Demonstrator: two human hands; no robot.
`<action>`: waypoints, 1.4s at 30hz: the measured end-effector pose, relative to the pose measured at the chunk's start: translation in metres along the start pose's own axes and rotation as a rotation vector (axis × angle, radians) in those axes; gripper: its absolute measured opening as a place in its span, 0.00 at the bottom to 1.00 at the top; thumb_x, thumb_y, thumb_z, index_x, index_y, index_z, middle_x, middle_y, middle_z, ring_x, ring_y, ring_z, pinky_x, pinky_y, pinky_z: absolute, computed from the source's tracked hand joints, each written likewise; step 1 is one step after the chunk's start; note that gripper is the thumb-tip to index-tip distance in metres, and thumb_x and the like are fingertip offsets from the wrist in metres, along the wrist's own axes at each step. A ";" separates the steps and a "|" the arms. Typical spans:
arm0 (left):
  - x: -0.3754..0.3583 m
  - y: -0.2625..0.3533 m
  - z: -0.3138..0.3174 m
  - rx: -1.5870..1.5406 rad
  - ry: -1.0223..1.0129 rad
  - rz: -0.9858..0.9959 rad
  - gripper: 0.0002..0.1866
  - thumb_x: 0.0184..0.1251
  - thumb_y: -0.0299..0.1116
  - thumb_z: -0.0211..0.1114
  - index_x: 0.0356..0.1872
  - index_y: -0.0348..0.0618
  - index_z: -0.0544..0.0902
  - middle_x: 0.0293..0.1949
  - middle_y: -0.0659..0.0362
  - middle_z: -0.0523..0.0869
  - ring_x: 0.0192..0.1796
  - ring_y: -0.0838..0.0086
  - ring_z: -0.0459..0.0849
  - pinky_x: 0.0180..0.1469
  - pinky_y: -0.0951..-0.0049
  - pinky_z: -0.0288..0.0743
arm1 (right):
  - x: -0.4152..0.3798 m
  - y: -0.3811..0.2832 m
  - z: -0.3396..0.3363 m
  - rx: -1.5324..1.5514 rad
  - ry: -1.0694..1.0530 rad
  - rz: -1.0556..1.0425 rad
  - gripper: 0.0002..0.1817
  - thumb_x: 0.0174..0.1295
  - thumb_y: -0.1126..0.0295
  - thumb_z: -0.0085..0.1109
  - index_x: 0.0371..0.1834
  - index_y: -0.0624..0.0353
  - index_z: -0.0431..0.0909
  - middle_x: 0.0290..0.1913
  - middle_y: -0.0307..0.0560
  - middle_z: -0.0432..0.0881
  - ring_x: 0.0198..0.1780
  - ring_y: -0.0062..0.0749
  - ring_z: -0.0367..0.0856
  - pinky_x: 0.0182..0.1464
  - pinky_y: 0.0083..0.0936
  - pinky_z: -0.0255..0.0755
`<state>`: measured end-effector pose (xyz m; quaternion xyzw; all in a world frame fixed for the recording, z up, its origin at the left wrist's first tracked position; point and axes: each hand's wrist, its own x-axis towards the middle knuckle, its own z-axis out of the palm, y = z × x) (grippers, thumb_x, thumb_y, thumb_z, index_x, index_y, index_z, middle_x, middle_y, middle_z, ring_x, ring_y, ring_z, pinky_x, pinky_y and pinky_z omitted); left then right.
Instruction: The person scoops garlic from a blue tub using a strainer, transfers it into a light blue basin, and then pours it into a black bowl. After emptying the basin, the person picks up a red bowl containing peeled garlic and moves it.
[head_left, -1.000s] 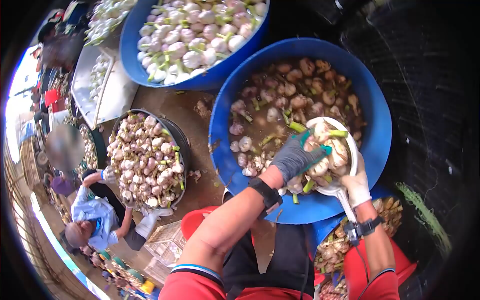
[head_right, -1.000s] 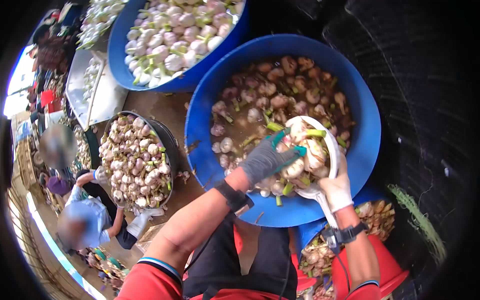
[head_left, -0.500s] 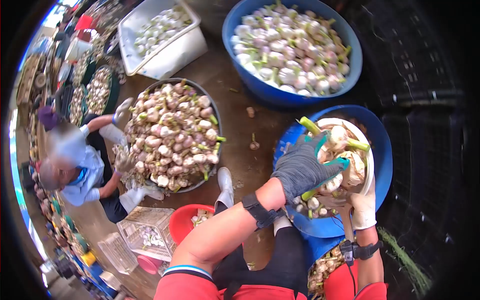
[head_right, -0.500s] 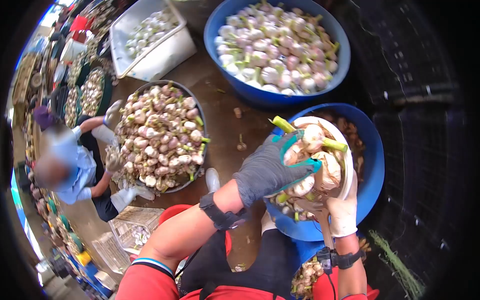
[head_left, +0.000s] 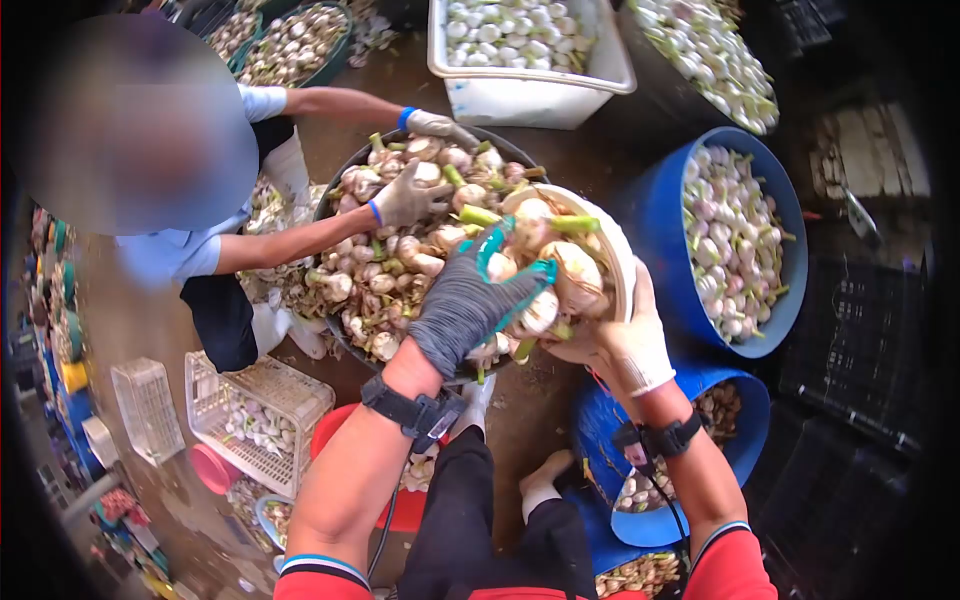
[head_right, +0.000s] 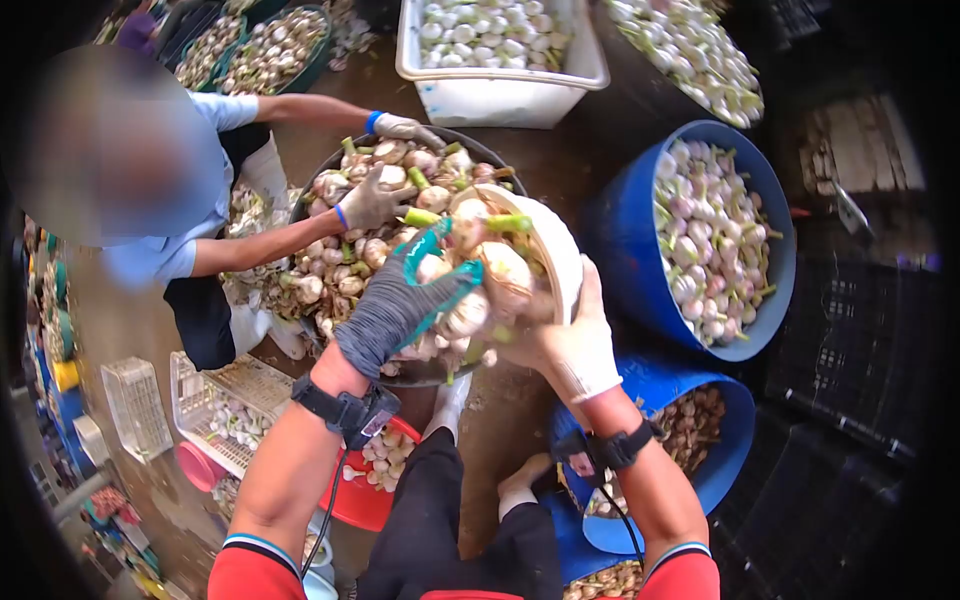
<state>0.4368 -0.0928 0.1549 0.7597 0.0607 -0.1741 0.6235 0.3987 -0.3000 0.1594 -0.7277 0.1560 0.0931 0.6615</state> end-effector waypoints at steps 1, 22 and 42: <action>0.002 -0.009 -0.018 0.066 0.050 0.014 0.45 0.52 0.50 0.76 0.65 0.30 0.68 0.57 0.42 0.76 0.61 0.59 0.75 0.63 0.67 0.69 | 0.013 0.001 0.016 -0.091 -0.031 -0.070 0.40 0.43 0.83 0.60 0.65 0.58 0.61 0.54 0.45 0.76 0.58 0.32 0.75 0.61 0.26 0.68; 0.030 -0.205 -0.127 0.744 0.231 -0.224 0.47 0.46 0.38 0.74 0.71 0.48 0.61 0.69 0.44 0.59 0.71 0.51 0.58 0.73 0.58 0.54 | 0.113 0.039 0.190 -1.418 -0.510 -0.639 0.44 0.48 0.67 0.64 0.73 0.41 0.59 0.62 0.61 0.65 0.66 0.53 0.64 0.61 0.58 0.57; -0.046 -0.209 -0.097 0.656 -0.053 0.001 0.31 0.66 0.35 0.64 0.66 0.32 0.66 0.63 0.45 0.73 0.66 0.59 0.70 0.68 0.63 0.62 | -0.009 0.008 0.036 -0.562 -0.046 -0.519 0.48 0.38 0.61 0.70 0.69 0.50 0.61 0.54 0.65 0.66 0.55 0.61 0.70 0.51 0.45 0.71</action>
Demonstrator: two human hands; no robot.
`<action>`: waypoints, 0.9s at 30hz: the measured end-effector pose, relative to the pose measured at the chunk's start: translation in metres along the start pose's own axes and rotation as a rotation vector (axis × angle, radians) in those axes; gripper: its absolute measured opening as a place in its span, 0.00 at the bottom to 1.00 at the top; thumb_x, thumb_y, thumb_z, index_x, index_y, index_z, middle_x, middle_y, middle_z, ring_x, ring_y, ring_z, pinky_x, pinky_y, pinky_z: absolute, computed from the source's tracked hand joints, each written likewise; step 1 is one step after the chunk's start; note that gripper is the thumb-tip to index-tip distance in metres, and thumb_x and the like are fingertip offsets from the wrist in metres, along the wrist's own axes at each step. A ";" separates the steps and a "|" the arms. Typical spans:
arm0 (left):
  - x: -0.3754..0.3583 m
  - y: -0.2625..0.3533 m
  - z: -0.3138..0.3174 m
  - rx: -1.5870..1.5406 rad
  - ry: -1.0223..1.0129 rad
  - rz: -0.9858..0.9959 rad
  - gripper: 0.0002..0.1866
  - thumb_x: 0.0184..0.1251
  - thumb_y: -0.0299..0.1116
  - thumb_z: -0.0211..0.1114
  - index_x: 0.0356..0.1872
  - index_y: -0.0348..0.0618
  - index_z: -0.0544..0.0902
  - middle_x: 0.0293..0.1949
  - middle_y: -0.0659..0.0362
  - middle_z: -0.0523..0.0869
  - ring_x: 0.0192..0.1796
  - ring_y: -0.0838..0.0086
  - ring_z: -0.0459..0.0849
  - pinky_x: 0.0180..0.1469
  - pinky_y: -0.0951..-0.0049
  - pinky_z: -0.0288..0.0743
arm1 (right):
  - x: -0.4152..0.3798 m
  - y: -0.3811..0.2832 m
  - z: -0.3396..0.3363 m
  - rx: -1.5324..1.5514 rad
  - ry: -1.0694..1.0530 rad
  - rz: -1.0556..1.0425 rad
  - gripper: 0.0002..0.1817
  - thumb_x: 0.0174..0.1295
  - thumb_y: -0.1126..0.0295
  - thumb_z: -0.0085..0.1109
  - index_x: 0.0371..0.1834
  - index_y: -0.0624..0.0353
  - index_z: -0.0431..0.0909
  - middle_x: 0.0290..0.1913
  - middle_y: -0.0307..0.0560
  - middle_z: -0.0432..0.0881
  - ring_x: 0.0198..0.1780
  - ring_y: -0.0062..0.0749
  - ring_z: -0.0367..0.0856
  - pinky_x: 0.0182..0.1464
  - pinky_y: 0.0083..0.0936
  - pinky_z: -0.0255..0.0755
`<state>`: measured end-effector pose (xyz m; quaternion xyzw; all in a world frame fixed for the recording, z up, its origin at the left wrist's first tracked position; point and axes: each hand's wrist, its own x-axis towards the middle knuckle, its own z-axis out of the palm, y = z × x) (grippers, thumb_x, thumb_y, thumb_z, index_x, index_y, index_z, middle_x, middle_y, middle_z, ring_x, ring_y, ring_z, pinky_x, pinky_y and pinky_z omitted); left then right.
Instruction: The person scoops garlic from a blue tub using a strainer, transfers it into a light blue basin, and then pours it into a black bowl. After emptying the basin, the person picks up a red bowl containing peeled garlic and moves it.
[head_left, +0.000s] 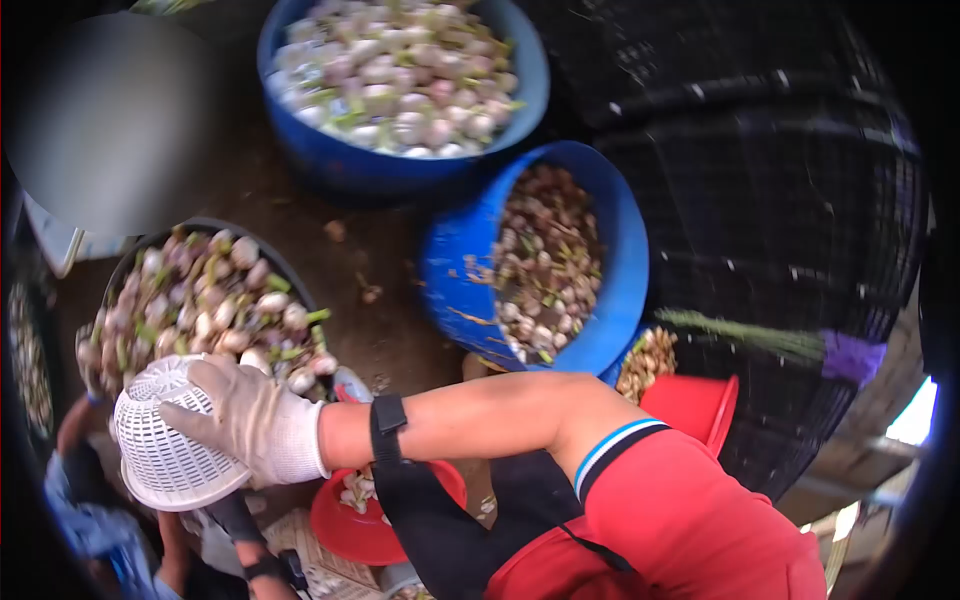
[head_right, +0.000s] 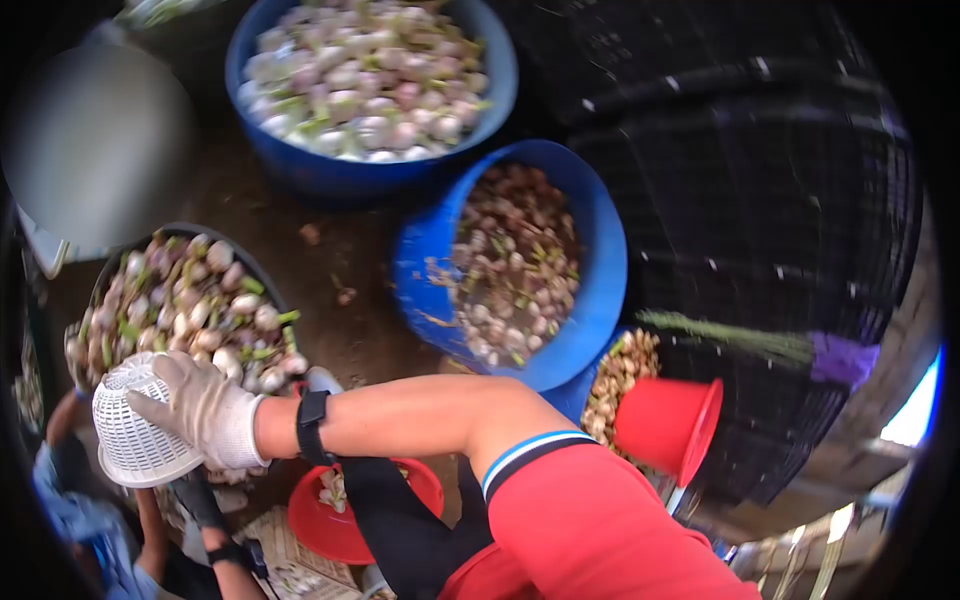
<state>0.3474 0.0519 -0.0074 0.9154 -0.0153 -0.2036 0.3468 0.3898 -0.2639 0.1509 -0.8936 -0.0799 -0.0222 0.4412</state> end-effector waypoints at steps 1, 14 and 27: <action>0.001 0.017 0.009 0.024 0.013 -0.019 0.30 0.67 0.35 0.64 0.66 0.31 0.66 0.63 0.46 0.73 0.65 0.59 0.70 0.68 0.63 0.62 | -0.018 0.010 -0.020 -0.017 0.036 0.025 0.48 0.38 0.61 0.70 0.69 0.50 0.61 0.54 0.65 0.66 0.55 0.61 0.70 0.51 0.45 0.71; -0.072 0.432 0.268 -0.243 -0.522 0.635 0.27 0.66 0.25 0.62 0.66 0.37 0.67 0.63 0.52 0.72 0.64 0.66 0.71 0.64 0.68 0.67 | -0.448 0.143 -0.280 -0.404 0.804 1.047 0.52 0.43 0.67 0.72 0.71 0.62 0.49 0.60 0.65 0.66 0.62 0.58 0.67 0.65 0.43 0.64; 0.049 0.496 0.552 0.060 -0.698 0.468 0.29 0.64 0.43 0.68 0.62 0.39 0.73 0.50 0.56 0.82 0.45 0.76 0.80 0.45 0.76 0.76 | -0.589 0.310 -0.252 -0.176 0.694 1.989 0.62 0.37 0.61 0.72 0.76 0.51 0.41 0.60 0.70 0.62 0.62 0.61 0.63 0.67 0.42 0.61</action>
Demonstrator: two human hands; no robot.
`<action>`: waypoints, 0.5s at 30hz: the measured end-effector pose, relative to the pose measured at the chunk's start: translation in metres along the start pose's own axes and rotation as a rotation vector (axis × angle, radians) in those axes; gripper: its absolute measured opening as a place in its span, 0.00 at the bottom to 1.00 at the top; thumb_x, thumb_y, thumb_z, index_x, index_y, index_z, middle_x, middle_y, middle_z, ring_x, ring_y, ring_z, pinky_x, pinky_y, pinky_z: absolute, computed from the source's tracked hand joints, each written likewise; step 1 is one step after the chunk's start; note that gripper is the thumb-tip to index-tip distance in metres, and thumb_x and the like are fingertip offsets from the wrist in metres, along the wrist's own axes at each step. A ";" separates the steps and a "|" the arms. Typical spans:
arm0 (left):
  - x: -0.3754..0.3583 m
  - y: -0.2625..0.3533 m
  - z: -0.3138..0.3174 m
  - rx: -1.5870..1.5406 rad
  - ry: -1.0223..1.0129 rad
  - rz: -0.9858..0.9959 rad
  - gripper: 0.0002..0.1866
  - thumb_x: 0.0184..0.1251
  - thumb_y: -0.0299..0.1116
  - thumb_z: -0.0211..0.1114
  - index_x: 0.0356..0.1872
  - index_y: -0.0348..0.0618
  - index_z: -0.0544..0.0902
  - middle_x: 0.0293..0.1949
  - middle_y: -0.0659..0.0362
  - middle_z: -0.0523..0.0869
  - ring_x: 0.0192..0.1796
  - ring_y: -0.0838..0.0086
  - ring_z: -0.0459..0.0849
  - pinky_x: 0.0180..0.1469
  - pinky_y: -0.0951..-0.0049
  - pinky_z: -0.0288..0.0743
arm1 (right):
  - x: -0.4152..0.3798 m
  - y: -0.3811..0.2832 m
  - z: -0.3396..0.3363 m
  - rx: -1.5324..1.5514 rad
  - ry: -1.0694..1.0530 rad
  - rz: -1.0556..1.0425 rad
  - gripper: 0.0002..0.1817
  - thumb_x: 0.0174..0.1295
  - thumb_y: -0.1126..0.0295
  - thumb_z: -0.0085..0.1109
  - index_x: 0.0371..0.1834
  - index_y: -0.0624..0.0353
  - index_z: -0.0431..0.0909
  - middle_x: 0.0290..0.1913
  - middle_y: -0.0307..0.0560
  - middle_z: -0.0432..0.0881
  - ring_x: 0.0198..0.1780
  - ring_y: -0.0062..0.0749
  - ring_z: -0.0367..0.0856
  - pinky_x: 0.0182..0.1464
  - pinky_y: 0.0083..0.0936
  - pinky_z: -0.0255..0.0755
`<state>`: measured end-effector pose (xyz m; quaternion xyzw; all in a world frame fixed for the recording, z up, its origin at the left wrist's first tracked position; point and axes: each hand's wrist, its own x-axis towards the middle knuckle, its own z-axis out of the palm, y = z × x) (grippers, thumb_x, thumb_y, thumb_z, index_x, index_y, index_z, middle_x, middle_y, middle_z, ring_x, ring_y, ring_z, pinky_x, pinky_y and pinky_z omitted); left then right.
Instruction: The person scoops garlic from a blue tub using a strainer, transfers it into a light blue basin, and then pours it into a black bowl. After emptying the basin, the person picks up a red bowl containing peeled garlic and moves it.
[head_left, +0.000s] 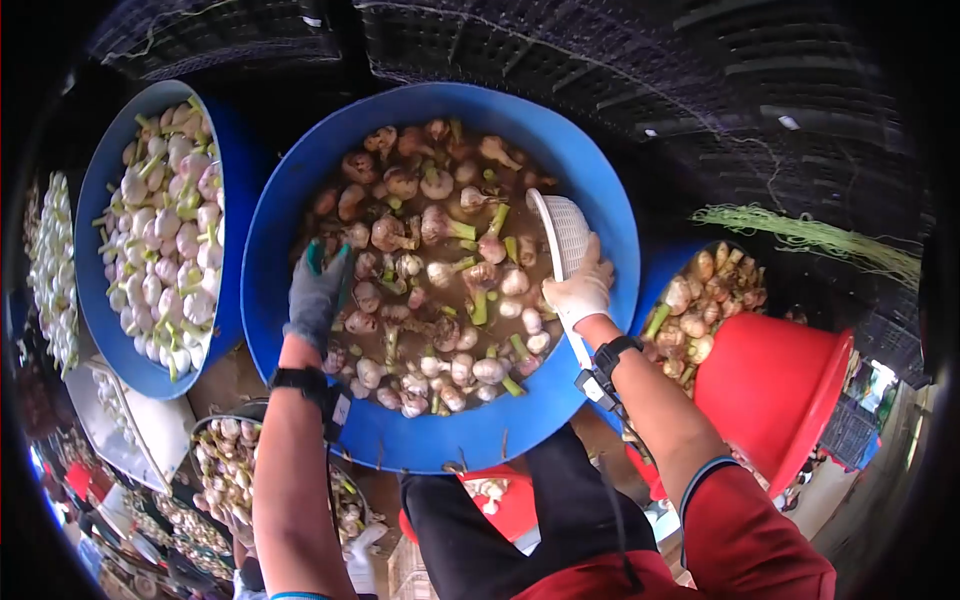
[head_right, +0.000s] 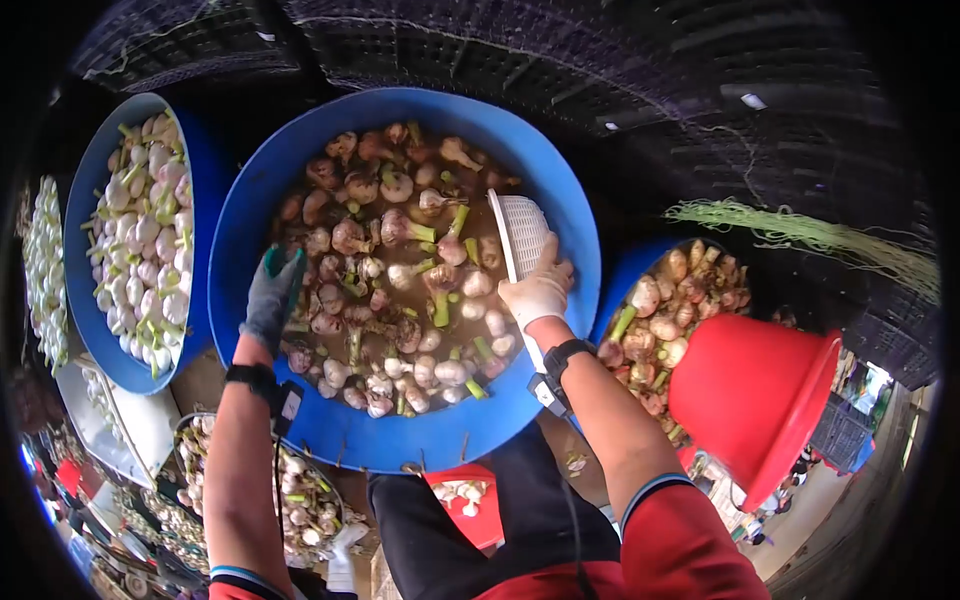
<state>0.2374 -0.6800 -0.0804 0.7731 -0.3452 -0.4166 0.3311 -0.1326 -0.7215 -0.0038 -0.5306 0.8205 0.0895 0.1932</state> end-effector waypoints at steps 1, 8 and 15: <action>0.015 0.013 -0.001 0.032 -0.108 -0.095 0.29 0.64 0.44 0.67 0.63 0.39 0.73 0.46 0.57 0.83 0.40 0.77 0.80 0.42 0.76 0.75 | 0.006 -0.001 0.010 0.070 -0.057 0.054 0.61 0.38 0.62 0.71 0.76 0.52 0.41 0.59 0.70 0.64 0.61 0.60 0.65 0.66 0.40 0.62; 0.082 0.044 0.013 0.124 -0.315 -0.306 0.28 0.66 0.47 0.66 0.61 0.40 0.74 0.40 0.59 0.84 0.37 0.73 0.80 0.43 0.71 0.75 | 0.043 -0.011 0.084 0.510 -0.217 0.241 0.54 0.42 0.68 0.63 0.75 0.60 0.43 0.59 0.72 0.70 0.56 0.61 0.76 0.56 0.40 0.74; 0.079 0.042 0.034 0.017 -0.574 -0.093 0.33 0.61 0.52 0.70 0.61 0.40 0.75 0.57 0.57 0.79 0.55 0.70 0.77 0.60 0.72 0.69 | 0.044 -0.048 0.122 0.562 -0.344 0.314 0.48 0.49 0.65 0.63 0.72 0.71 0.48 0.50 0.72 0.79 0.53 0.57 0.80 0.55 0.36 0.73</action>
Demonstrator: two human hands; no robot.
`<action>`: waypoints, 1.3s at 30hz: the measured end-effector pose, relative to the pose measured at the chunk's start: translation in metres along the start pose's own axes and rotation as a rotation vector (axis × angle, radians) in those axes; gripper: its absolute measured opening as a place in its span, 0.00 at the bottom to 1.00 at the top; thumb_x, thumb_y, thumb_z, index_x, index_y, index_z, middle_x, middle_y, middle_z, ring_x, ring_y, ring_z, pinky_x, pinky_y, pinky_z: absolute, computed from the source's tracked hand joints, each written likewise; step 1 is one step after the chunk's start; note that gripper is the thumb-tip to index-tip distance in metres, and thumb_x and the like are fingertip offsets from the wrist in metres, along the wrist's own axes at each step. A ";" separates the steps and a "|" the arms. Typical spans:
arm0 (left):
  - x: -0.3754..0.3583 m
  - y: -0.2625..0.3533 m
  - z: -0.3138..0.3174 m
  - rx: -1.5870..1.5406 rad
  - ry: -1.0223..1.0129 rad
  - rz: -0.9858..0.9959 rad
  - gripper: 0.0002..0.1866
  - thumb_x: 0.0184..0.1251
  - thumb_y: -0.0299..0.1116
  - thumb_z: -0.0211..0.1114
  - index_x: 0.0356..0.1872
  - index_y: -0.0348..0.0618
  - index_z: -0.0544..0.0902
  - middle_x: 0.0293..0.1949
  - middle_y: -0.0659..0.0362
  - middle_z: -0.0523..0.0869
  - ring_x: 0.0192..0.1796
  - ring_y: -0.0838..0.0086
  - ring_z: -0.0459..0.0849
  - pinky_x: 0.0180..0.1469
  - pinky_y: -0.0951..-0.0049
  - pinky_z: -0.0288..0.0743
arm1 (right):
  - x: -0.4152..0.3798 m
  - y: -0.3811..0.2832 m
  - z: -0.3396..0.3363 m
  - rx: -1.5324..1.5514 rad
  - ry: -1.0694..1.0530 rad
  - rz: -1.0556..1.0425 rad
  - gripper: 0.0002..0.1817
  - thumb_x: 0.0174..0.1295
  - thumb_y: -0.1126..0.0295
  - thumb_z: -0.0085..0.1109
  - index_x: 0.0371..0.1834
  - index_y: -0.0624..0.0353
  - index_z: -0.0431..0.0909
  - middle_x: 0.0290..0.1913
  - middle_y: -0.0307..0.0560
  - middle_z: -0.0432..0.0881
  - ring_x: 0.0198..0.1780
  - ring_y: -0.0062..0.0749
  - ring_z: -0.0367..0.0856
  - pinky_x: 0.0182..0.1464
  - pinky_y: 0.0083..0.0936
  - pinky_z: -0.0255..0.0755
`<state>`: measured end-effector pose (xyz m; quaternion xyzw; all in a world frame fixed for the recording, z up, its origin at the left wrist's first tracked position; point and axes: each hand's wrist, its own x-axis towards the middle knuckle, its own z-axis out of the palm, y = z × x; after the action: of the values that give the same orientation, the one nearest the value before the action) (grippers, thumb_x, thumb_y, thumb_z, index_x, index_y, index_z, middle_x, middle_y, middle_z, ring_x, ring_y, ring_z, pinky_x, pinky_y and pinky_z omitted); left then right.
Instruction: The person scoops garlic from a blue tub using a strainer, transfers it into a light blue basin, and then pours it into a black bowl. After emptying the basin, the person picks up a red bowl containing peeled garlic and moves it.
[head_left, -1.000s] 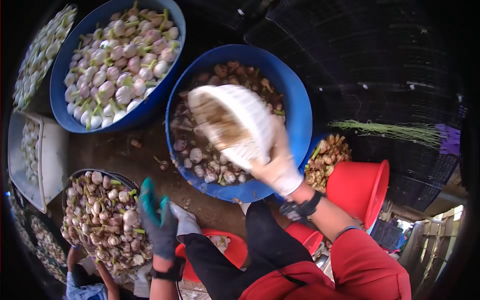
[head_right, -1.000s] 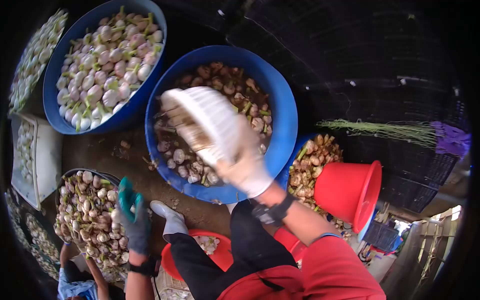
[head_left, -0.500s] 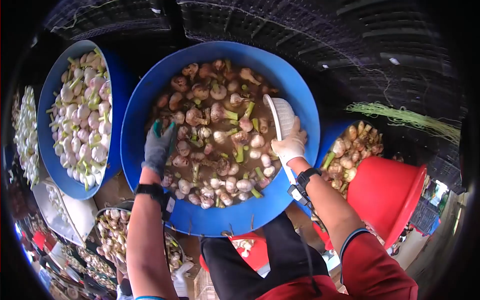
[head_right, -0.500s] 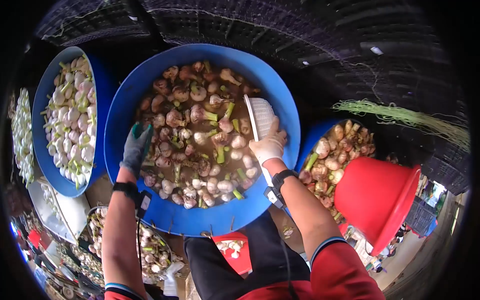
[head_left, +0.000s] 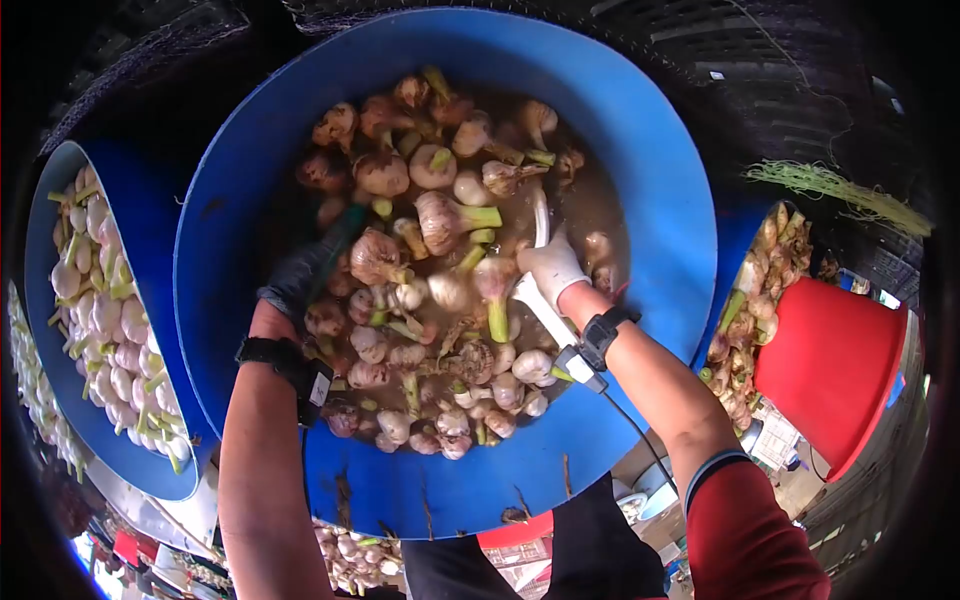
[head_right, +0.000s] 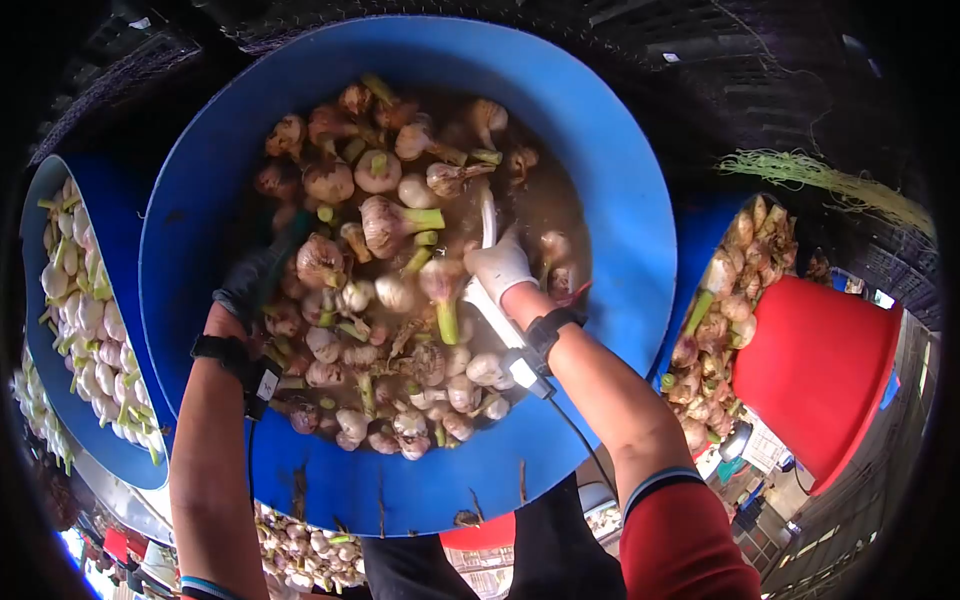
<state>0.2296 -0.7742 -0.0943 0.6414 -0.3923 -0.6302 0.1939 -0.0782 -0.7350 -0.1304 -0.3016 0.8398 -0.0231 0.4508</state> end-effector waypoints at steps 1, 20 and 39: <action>-0.002 0.001 0.003 0.008 -0.002 -0.003 0.33 0.61 0.52 0.70 0.61 0.40 0.75 0.57 0.57 0.79 0.55 0.70 0.77 0.60 0.72 0.69 | 0.012 0.014 0.004 -0.045 -0.110 -0.096 0.49 0.48 0.65 0.62 0.72 0.71 0.47 0.49 0.72 0.79 0.52 0.58 0.80 0.55 0.36 0.73; -0.030 -0.038 0.027 0.030 -0.187 0.214 0.47 0.53 0.32 0.77 0.72 0.42 0.58 0.64 0.60 0.70 0.63 0.74 0.68 0.66 0.71 0.64 | -0.026 0.020 0.009 0.156 -0.290 -0.328 0.43 0.48 0.70 0.61 0.71 0.63 0.54 0.58 0.67 0.75 0.62 0.54 0.74 0.64 0.35 0.66; -0.171 0.024 0.096 0.136 0.193 0.436 0.32 0.46 0.49 0.73 0.54 0.48 0.78 0.59 0.50 0.74 0.67 0.49 0.61 0.69 0.53 0.51 | -0.153 -0.009 -0.125 0.277 -0.522 -0.487 0.29 0.57 0.82 0.53 0.65 0.61 0.64 0.50 0.40 0.75 0.49 0.24 0.72 0.54 0.22 0.69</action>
<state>0.1489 -0.6374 0.0233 0.6105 -0.5426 -0.4812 0.3183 -0.1073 -0.6903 0.0599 -0.4242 0.5895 -0.1652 0.6673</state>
